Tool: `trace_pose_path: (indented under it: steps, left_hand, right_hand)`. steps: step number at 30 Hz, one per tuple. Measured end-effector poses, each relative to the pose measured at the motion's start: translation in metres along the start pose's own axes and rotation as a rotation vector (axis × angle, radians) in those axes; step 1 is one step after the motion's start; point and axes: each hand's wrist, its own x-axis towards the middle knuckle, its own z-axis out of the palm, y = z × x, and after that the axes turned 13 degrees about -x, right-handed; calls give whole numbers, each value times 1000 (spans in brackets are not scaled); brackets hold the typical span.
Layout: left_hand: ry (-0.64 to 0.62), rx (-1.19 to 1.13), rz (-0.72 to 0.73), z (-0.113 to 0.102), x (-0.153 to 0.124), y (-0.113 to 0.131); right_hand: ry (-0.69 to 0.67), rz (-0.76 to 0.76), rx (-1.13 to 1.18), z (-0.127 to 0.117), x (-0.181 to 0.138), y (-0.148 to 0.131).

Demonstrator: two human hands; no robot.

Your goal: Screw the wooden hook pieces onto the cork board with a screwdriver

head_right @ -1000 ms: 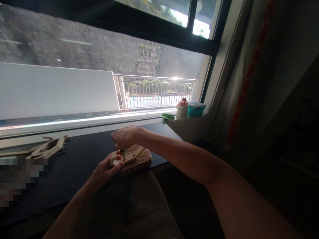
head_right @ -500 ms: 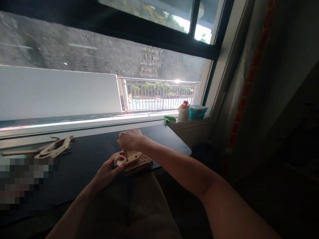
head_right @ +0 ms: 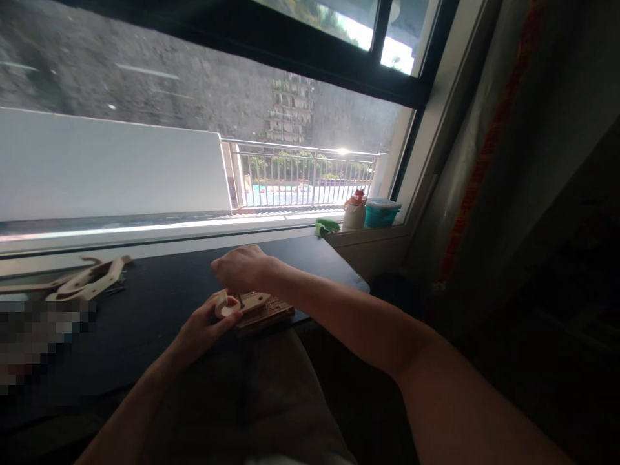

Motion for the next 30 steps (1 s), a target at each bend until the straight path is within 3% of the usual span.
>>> trace_pose_path:
  steps: [3, 7, 12, 16, 21, 25, 30]
  left_hand:
    - [-14, 1, 10, 0, 0, 2]
    - [-10, 26, 50, -1, 0, 5]
    - [8, 41, 51, -2, 1, 1]
    - [-5, 22, 8, -1, 0, -1]
    - [-9, -7, -3, 0, 0, 5]
    - [5, 2, 44, 0, -2, 4]
    - [-13, -188, 7, 1, -3, -3]
  right_hand:
    - [-41, 130, 19, 0, 1, 3]
    - [-64, 152, 10, -10, -3, 10]
    - [-87, -40, 14, -22, -14, 9]
    - [-44, -108, 23, -13, -9, 4]
    - [-29, 268, 451, 9, 7, 18]
    - [3, 360, 673, 22, -4, 47]
    - [347, 501, 1067, 60, -41, 63]
